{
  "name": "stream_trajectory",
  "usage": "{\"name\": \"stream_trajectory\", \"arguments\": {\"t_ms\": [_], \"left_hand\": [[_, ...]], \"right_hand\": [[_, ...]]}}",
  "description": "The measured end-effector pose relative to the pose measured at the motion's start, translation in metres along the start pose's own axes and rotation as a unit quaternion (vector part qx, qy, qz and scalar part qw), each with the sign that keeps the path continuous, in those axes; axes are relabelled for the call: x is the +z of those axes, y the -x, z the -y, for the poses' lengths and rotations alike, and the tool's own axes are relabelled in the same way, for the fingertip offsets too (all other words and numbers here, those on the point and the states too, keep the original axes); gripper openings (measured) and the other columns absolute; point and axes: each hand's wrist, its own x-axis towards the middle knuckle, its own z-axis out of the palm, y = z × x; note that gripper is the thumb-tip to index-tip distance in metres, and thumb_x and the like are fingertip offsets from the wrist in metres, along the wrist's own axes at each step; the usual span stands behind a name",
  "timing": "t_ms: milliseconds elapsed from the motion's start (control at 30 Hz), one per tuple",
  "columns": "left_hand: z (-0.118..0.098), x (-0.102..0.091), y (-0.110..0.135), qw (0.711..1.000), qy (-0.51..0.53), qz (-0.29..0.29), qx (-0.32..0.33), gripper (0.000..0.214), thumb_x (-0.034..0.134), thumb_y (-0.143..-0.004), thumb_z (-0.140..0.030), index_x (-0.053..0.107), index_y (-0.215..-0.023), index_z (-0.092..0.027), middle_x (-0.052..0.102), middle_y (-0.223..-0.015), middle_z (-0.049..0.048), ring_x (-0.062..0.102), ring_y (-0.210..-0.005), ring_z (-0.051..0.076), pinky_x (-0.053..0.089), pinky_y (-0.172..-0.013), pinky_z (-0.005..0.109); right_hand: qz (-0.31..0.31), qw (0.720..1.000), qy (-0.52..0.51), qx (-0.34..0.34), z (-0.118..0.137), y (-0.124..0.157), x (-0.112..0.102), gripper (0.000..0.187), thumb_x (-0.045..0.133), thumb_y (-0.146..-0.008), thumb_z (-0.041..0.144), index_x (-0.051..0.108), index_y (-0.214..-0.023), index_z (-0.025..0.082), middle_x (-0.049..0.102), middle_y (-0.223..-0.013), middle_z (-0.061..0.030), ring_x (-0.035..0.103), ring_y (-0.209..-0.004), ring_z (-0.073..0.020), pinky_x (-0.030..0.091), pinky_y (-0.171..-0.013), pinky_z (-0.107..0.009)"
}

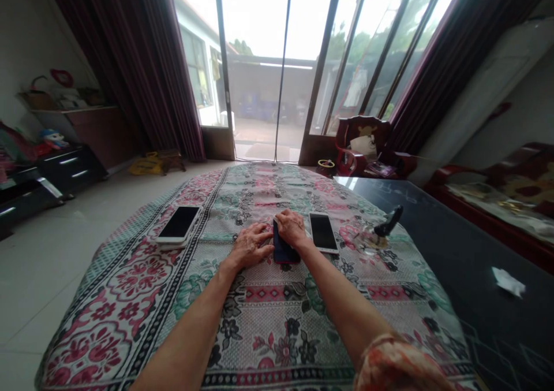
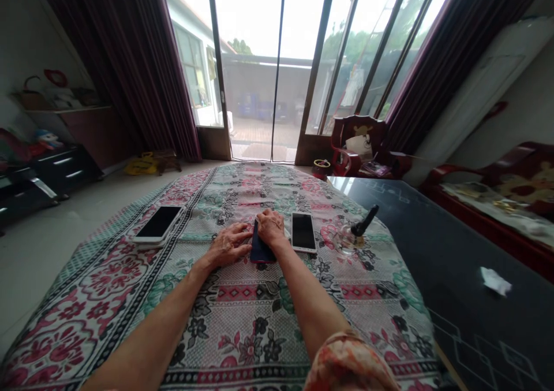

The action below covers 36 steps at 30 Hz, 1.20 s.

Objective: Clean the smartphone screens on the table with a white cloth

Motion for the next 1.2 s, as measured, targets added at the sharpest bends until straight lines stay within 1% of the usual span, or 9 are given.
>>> {"name": "stream_trajectory", "arguments": {"t_ms": [133, 267, 400, 567, 733, 867, 967, 1200], "left_hand": [[-0.001, -0.001, 0.0, 1.0, -0.002, 0.004, 0.0, 0.042, 0.064, -0.082, -0.043, 0.064, -0.122, -0.03, 0.052, -0.14, 0.0043, 0.041, -0.133, 0.029, 0.036, -0.11, 0.047], [-0.002, -0.001, 0.0, 1.0, -0.005, 0.009, -0.003, 0.044, 0.065, -0.082, -0.044, 0.063, -0.123, -0.031, 0.051, -0.142, 0.0045, 0.04, -0.134, 0.03, 0.035, -0.11, 0.049], [-0.002, -0.003, 0.0, 1.0, -0.005, 0.022, -0.004, 0.048, 0.066, -0.08, -0.045, 0.061, -0.127, -0.032, 0.049, -0.143, 0.0044, 0.039, -0.135, 0.03, 0.034, -0.111, 0.049], [0.001, -0.006, 0.001, 0.999, -0.005, 0.053, -0.003, 0.062, 0.072, -0.073, -0.048, 0.058, -0.13, -0.029, 0.043, -0.148, 0.0063, 0.034, -0.139, 0.031, 0.029, -0.113, 0.049], [0.002, -0.007, 0.002, 0.998, -0.007, 0.068, 0.0, 0.07, 0.071, -0.072, -0.047, 0.052, -0.136, -0.026, 0.04, -0.151, 0.0076, 0.031, -0.14, 0.032, 0.027, -0.114, 0.049], [0.003, -0.005, 0.002, 0.998, -0.014, 0.055, 0.012, 0.064, 0.068, -0.076, -0.047, 0.053, -0.135, -0.028, 0.041, -0.15, 0.0075, 0.033, -0.139, 0.031, 0.029, -0.114, 0.048], [0.004, -0.003, 0.004, 0.998, -0.021, 0.044, 0.025, 0.057, 0.064, -0.081, -0.046, 0.054, -0.135, -0.03, 0.04, -0.15, 0.0068, 0.034, -0.139, 0.032, 0.03, -0.113, 0.049], [0.002, -0.004, 0.004, 0.998, -0.031, 0.047, 0.023, 0.045, 0.058, -0.086, -0.035, 0.057, -0.132, -0.032, 0.042, -0.149, 0.0049, 0.035, -0.138, 0.031, 0.029, -0.113, 0.05]], "right_hand": [[-0.017, 0.999, -0.006, -0.026, 0.0, 0.011, 0.001, 0.027, 0.045, -0.094, 0.025, 0.067, -0.108, 0.026, 0.061, -0.115, -0.0052, 0.052, -0.103, -0.0213, 0.033, -0.085, -0.032], [-0.026, 0.997, -0.023, -0.062, 0.001, 0.033, -0.002, 0.029, 0.044, -0.095, 0.027, 0.066, -0.114, 0.027, 0.062, -0.113, -0.0042, 0.052, -0.1, -0.0204, 0.034, -0.085, -0.032], [-0.036, 0.995, -0.038, -0.081, 0.002, 0.056, -0.007, 0.028, 0.045, -0.095, 0.025, 0.065, -0.113, 0.027, 0.061, -0.113, -0.0037, 0.051, -0.099, -0.0201, 0.034, -0.085, -0.032], [-0.04, 0.991, -0.055, -0.111, 0.004, 0.079, -0.011, 0.027, 0.046, -0.094, 0.021, 0.063, -0.115, 0.026, 0.059, -0.113, -0.0045, 0.05, -0.099, -0.0195, 0.034, -0.088, -0.031], [-0.04, 0.988, -0.069, -0.133, 0.008, 0.096, -0.013, 0.029, 0.051, -0.089, 0.016, 0.061, -0.115, 0.024, 0.058, -0.115, -0.0051, 0.048, -0.103, -0.0204, 0.033, -0.09, -0.032], [-0.037, 0.987, -0.077, -0.135, 0.01, 0.105, -0.013, 0.032, 0.053, -0.086, 0.015, 0.061, -0.115, 0.024, 0.059, -0.114, -0.0048, 0.047, -0.103, -0.021, 0.033, -0.09, -0.034], [-0.037, 0.986, -0.084, -0.137, 0.011, 0.109, -0.014, 0.031, 0.054, -0.085, 0.015, 0.061, -0.114, 0.024, 0.059, -0.111, -0.0045, 0.047, -0.102, -0.0205, 0.032, -0.09, -0.034], [-0.035, 0.984, -0.104, -0.141, 0.013, 0.111, -0.02, 0.025, 0.054, -0.086, 0.019, 0.063, -0.109, 0.023, 0.059, -0.108, -0.0038, 0.047, -0.1, -0.02, 0.032, -0.09, -0.034]]}}
